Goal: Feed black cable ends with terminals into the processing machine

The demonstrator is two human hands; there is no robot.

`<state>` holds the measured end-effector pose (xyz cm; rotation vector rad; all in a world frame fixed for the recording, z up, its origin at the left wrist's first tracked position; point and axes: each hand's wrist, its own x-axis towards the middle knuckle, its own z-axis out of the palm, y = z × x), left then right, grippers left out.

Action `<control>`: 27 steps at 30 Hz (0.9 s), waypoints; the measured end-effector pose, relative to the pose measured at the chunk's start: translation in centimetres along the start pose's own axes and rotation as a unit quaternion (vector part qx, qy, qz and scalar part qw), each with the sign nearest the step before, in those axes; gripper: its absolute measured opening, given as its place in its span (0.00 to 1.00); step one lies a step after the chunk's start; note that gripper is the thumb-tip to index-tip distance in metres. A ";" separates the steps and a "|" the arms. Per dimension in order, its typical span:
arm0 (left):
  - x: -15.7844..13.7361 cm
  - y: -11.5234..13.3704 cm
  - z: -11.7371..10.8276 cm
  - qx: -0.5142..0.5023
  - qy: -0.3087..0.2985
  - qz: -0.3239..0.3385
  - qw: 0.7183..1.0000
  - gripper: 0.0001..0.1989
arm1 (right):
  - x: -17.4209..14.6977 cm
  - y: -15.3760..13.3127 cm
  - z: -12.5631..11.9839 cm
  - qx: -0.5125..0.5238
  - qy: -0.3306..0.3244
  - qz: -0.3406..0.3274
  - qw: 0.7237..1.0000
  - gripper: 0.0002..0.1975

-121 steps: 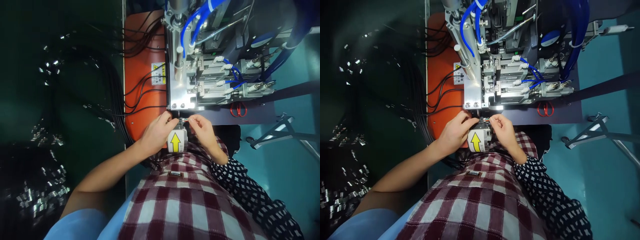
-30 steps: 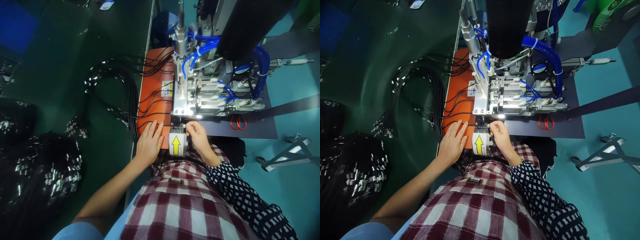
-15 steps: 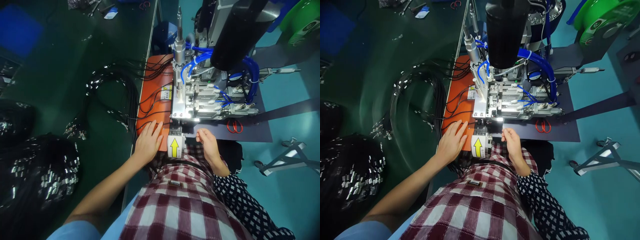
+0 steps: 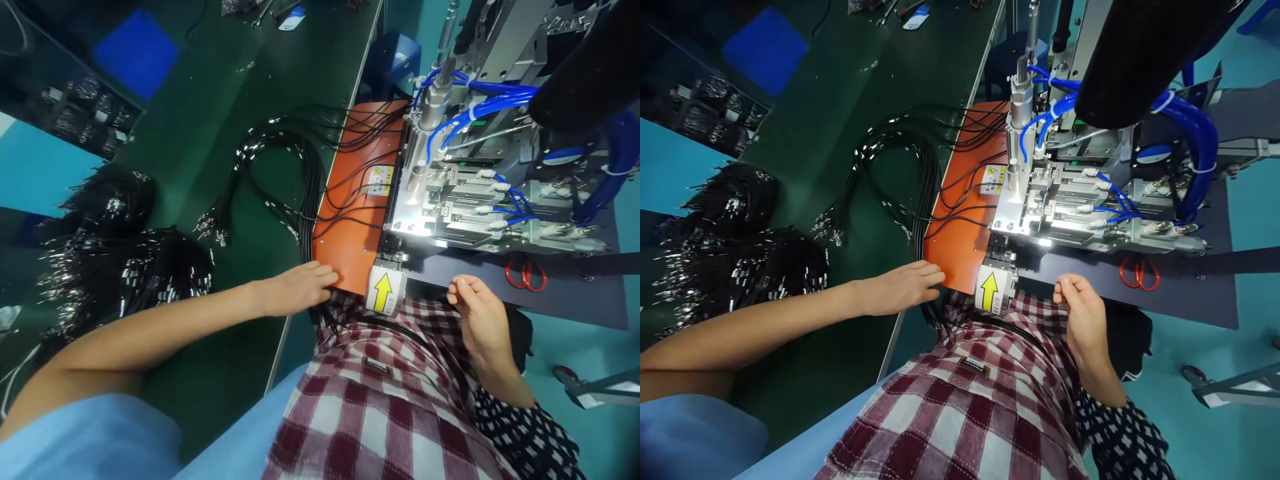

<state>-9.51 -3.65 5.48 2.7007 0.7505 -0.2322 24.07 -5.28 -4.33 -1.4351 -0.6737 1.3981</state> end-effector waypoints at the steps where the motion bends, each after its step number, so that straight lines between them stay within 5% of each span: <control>1: -0.2 0.1 0.2 -0.004 -0.003 -0.001 1.000 0.11 | 0.0 -0.1 0.1 -0.001 -0.003 -0.001 1.000 0.10; 3: -0.2 -0.2 0.3 -0.055 0.027 -0.007 0.998 0.10 | -0.1 -0.2 0.3 -0.010 -0.011 -0.006 1.000 0.09; 7: 0.8 -0.9 0.0 -0.173 0.206 -0.039 0.962 0.08 | -1.1 -1.0 1.3 -0.082 -0.040 -0.046 0.995 0.08; 11: 2.5 -0.6 0.8 -0.175 0.302 -0.062 0.935 0.08 | -2.6 -1.9 2.9 -0.143 -0.130 -0.093 0.977 0.08; 16: 4.5 0.2 2.2 -0.120 0.306 -0.101 0.939 0.07 | -3.7 -2.1 4.0 -0.145 -0.185 -0.132 0.963 0.12; 21: 7.3 2.7 1.2 -0.102 0.212 -0.070 0.969 0.11 | -4.0 -2.0 4.1 -0.121 -0.160 -0.135 0.970 0.06; 27: 9.5 4.3 -0.4 -0.277 0.189 -0.029 0.941 0.12 | -3.9 -2.5 3.5 -0.139 -0.129 -0.162 0.968 0.05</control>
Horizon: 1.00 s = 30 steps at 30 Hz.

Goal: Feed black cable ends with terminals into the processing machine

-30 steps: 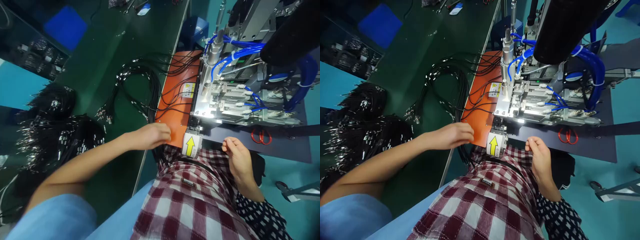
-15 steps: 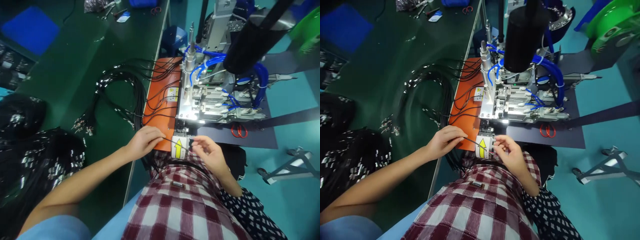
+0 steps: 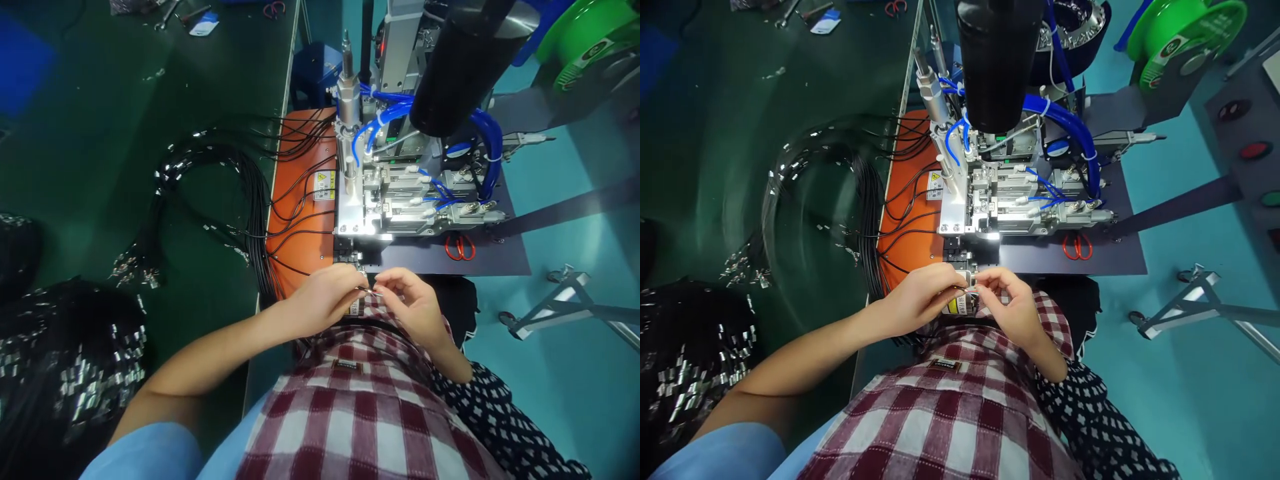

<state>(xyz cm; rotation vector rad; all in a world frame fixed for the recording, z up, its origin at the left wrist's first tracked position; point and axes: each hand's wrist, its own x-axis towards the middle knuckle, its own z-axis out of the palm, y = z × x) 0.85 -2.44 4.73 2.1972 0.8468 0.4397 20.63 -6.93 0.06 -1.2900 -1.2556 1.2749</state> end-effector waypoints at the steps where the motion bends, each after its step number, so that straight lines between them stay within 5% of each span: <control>1: 0.1 -0.1 0.0 -0.037 0.008 -0.013 0.999 0.12 | 0.0 -0.1 -0.2 0.001 0.002 0.005 1.000 0.05; 8: 0.3 -0.9 0.9 -0.147 0.071 -0.077 0.984 0.11 | 0.6 -0.8 -0.5 0.033 -0.004 0.024 0.999 0.06; 26: 0.1 -1.0 0.9 -0.173 0.044 -0.092 0.980 0.15 | 2.8 1.1 0.8 0.112 -0.005 0.070 0.991 0.12; 30: 0.0 -1.2 0.8 -0.187 0.042 -0.107 0.976 0.14 | 2.6 1.0 1.3 0.093 -0.009 0.036 0.995 0.09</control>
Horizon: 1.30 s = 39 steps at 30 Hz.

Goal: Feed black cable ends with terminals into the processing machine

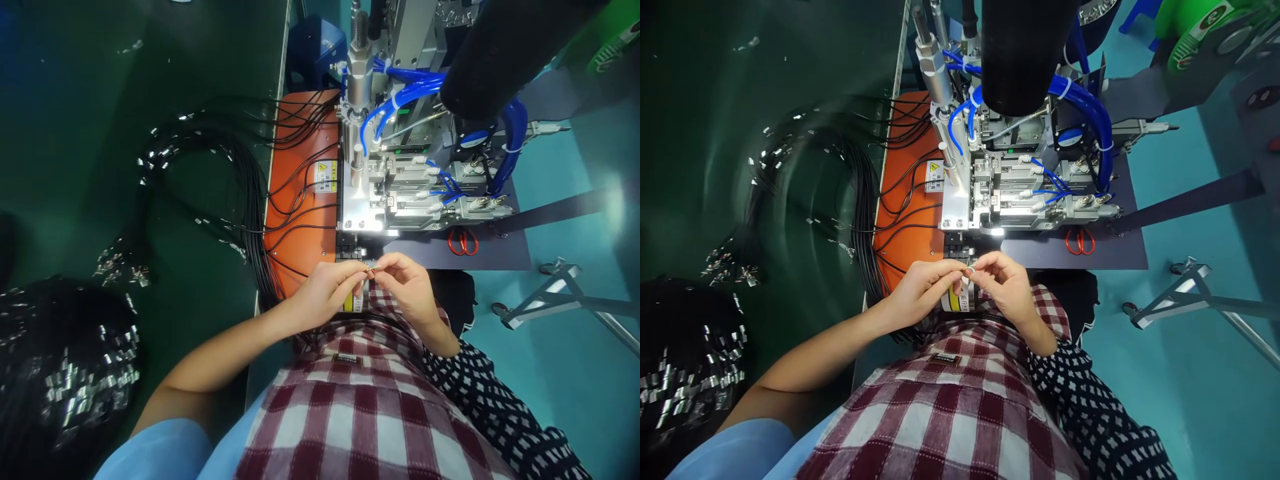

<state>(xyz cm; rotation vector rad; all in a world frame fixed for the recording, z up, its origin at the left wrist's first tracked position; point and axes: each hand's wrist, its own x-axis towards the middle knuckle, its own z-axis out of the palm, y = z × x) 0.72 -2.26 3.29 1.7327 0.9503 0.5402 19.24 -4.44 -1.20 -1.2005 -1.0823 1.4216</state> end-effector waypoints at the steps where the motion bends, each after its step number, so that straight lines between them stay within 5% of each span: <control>1: 0.0 0.0 0.0 -0.004 0.000 -0.005 1.000 0.14 | -0.1 -0.1 0.2 -0.016 0.003 -0.022 1.000 0.08; 6: 0.0 0.0 0.4 -0.049 0.046 -0.014 0.998 0.09 | -0.5 -0.7 1.3 -0.098 0.031 -0.106 0.989 0.05; 13: 0.6 0.2 1.6 -0.226 0.162 -0.065 0.958 0.10 | -1.1 -1.5 2.1 -0.140 0.049 -0.107 0.983 0.08; 19: 0.9 -0.5 1.3 -0.342 0.133 -0.170 0.915 0.13 | -1.1 -1.3 2.6 -0.114 0.055 -0.048 0.991 0.09; 39: 0.6 -0.7 0.4 -0.346 0.080 -0.191 0.915 0.14 | 0.6 -1.2 1.1 0.109 0.006 0.067 0.992 0.08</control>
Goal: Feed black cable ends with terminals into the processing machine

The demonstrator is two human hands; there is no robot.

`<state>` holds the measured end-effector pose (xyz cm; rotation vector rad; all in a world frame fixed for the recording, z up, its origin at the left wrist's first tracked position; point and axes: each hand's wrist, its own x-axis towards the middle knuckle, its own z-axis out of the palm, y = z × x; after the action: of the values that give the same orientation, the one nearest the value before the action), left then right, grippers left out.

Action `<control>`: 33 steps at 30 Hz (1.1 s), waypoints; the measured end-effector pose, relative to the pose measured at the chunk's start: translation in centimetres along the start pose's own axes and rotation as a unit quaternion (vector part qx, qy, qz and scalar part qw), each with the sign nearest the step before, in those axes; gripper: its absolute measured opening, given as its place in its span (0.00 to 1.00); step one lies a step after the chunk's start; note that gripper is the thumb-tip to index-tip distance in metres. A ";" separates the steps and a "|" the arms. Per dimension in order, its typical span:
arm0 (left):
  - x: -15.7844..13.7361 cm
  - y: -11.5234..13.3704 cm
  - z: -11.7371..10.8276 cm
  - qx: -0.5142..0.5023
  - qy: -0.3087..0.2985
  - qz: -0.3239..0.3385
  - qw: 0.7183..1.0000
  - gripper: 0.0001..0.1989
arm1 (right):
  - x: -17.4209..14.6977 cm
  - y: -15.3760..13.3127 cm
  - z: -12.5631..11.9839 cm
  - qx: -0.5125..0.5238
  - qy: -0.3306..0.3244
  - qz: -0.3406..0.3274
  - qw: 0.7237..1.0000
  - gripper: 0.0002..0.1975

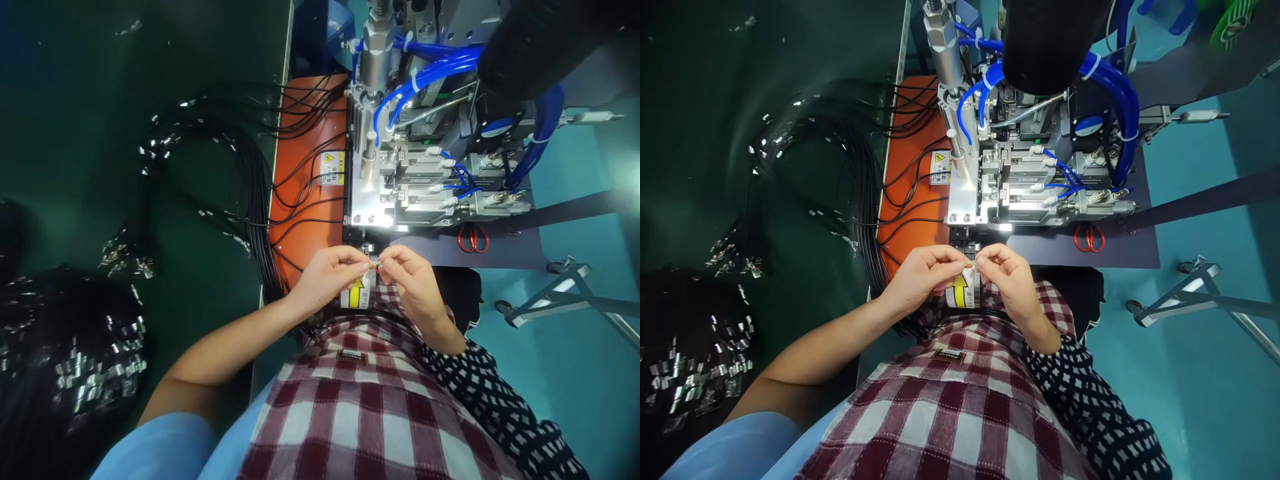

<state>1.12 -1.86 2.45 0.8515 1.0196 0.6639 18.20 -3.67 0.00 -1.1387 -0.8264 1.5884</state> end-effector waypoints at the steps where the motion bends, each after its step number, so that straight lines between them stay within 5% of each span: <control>1: 0.0 0.0 0.0 0.002 -0.001 0.000 1.000 0.14 | 0.0 0.0 0.0 0.004 -0.001 0.003 1.000 0.07; 18: 0.0 0.1 -0.2 -0.001 -0.019 -0.009 1.000 0.13 | -0.4 0.9 -0.2 -0.087 -0.007 -0.053 0.995 0.09; 28: -0.2 1.1 0.1 0.101 -0.051 -0.014 0.994 0.07 | 0.7 -0.5 -1.8 -0.172 -0.176 -0.091 0.965 0.09; 33: -0.4 0.7 0.6 0.086 -0.016 0.016 0.996 0.07 | 0.3 -0.3 -1.8 -0.152 -0.130 -0.071 0.977 0.08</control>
<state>1.44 -2.01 3.35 1.0272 1.0471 0.5943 19.94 -3.26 -0.36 -1.0663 -1.3317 1.5452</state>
